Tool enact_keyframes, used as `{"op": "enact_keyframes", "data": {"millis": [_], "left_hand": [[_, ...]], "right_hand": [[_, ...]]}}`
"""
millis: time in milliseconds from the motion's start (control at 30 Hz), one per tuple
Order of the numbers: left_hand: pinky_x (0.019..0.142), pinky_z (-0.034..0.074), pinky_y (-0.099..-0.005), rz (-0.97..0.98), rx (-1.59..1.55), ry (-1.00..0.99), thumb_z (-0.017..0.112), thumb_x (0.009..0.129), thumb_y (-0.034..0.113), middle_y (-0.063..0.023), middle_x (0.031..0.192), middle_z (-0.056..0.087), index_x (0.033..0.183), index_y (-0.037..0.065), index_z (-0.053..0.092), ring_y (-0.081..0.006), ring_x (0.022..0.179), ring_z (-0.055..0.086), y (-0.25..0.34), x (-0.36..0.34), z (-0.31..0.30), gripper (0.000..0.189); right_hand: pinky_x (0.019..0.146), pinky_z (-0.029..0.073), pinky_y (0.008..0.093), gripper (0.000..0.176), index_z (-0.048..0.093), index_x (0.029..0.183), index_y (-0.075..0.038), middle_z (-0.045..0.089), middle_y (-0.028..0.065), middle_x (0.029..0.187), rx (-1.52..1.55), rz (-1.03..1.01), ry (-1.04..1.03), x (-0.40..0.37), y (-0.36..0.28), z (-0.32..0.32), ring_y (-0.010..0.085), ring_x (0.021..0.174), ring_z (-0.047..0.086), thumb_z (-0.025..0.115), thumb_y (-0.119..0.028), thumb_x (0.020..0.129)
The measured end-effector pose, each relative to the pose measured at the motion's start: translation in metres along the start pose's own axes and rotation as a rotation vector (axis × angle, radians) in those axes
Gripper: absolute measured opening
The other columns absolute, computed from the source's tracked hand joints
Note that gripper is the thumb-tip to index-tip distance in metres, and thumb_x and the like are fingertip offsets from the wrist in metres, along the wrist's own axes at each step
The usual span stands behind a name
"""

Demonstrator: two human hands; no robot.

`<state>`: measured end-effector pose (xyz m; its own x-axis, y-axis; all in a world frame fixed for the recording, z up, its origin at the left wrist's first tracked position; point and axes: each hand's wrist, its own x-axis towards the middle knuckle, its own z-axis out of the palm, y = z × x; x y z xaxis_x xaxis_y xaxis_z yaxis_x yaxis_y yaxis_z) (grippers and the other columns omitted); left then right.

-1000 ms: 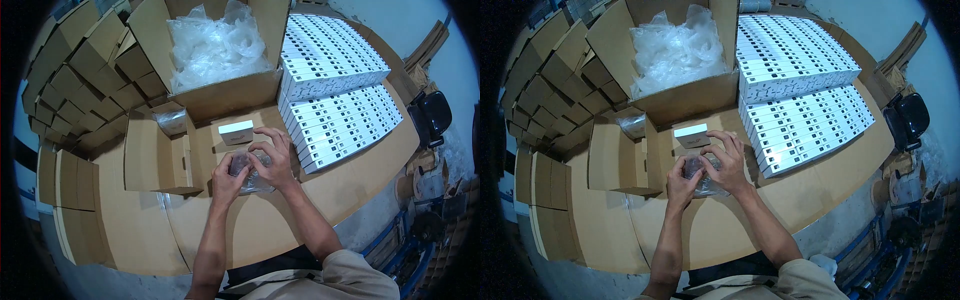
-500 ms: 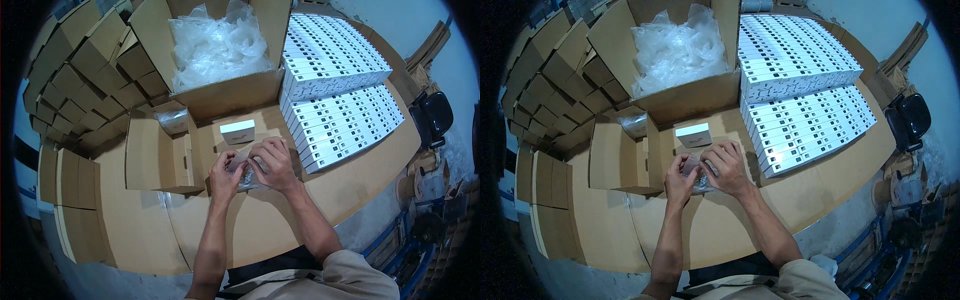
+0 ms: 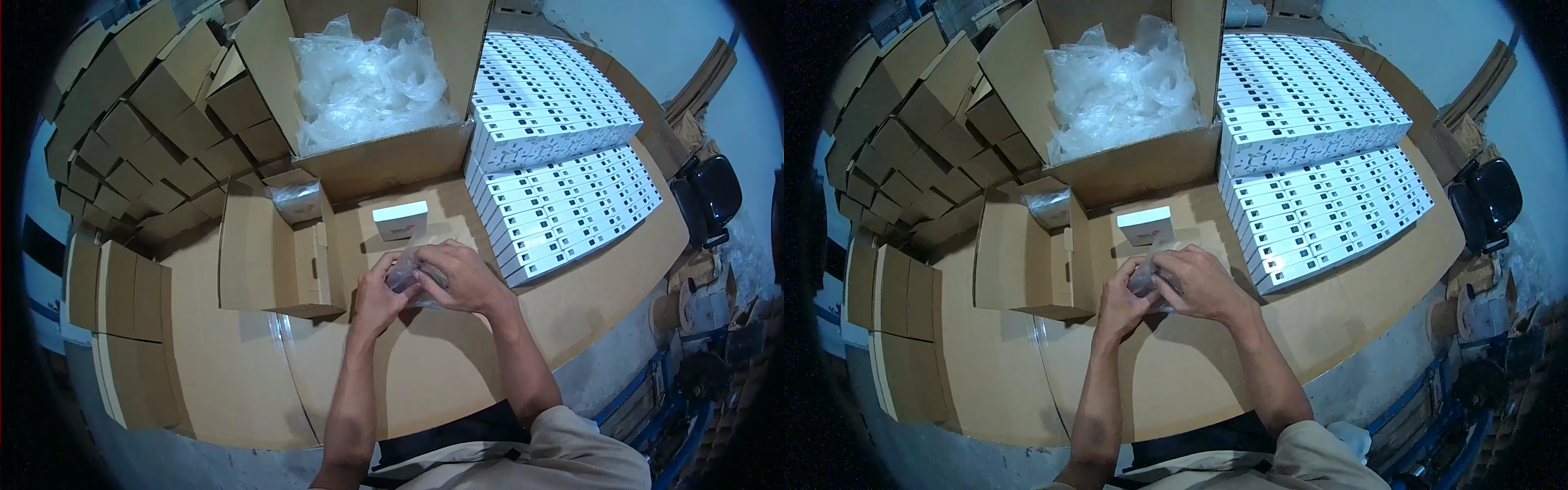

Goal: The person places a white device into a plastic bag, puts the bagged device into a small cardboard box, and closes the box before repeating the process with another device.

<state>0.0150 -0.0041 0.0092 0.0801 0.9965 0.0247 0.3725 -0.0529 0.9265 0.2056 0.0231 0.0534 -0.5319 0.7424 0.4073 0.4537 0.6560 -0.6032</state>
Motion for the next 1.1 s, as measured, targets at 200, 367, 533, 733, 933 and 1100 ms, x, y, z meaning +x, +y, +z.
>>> {"op": "enact_keyframes", "data": {"millis": [200,367,533,733,933,1100], "left_hand": [[0.079,0.058,-0.0381,0.016,-0.043,-0.069,0.090,0.077,0.018,-0.0127,0.097,0.077,0.122,0.010,0.067,-0.0243,0.090,0.076,-0.014,0.001,-0.002,0.051],[0.079,0.058,-0.0375,0.009,-0.037,-0.075,0.089,0.077,0.017,-0.0131,0.098,0.077,0.126,0.009,0.066,-0.0235,0.090,0.075,-0.007,0.001,-0.003,0.054],[0.082,0.057,-0.0383,0.009,-0.049,-0.015,0.092,0.074,0.022,-0.0145,0.105,0.076,0.132,0.009,0.064,-0.0236,0.096,0.074,-0.005,0.001,-0.005,0.066],[0.087,0.058,-0.0385,-0.028,-0.091,-0.043,0.093,0.072,0.021,-0.0131,0.108,0.076,0.132,0.009,0.065,-0.0233,0.101,0.073,-0.002,0.002,-0.005,0.068],[0.088,0.058,-0.0358,-0.100,-0.211,-0.080,0.094,0.072,0.016,-0.0095,0.109,0.075,0.121,0.004,0.068,-0.0193,0.100,0.071,-0.011,0.003,-0.004,0.056],[0.088,0.058,-0.0351,-0.150,-0.197,-0.019,0.094,0.072,0.016,-0.0098,0.108,0.075,0.116,0.001,0.069,-0.0185,0.098,0.071,-0.011,0.004,-0.005,0.053]], "right_hand": [[0.079,0.054,0.0490,0.024,0.068,0.100,-0.002,0.071,0.0202,0.079,-0.092,0.075,-0.196,0.019,-0.017,-0.021,0.0415,0.079,0.069,0.071,-0.015,0.080],[0.083,0.054,0.0481,0.032,0.073,0.109,-0.002,0.073,0.0217,0.098,-0.138,0.193,-0.421,0.033,-0.023,-0.029,0.0404,0.094,0.069,0.073,-0.016,0.080],[0.087,0.055,0.0464,0.038,0.072,0.118,-0.002,0.074,0.0218,0.103,0.016,0.136,-0.359,0.037,-0.031,-0.029,0.0398,0.096,0.070,0.073,-0.014,0.082],[0.084,0.055,0.0470,0.029,0.074,0.115,-0.004,0.074,0.0213,0.094,-0.135,0.246,-0.321,0.037,-0.027,-0.023,0.0409,0.091,0.070,0.071,-0.012,0.088],[0.078,0.054,0.0425,0.018,0.076,0.106,-0.007,0.073,0.0190,0.089,0.049,0.149,-0.203,0.038,-0.023,-0.023,0.0333,0.083,0.071,0.068,-0.012,0.091],[0.076,0.050,0.0280,0.017,0.072,0.113,-0.004,0.074,0.0054,0.092,0.476,0.140,0.490,0.029,0.010,-0.008,0.0131,0.081,0.065,0.063,-0.012,0.101]]}}
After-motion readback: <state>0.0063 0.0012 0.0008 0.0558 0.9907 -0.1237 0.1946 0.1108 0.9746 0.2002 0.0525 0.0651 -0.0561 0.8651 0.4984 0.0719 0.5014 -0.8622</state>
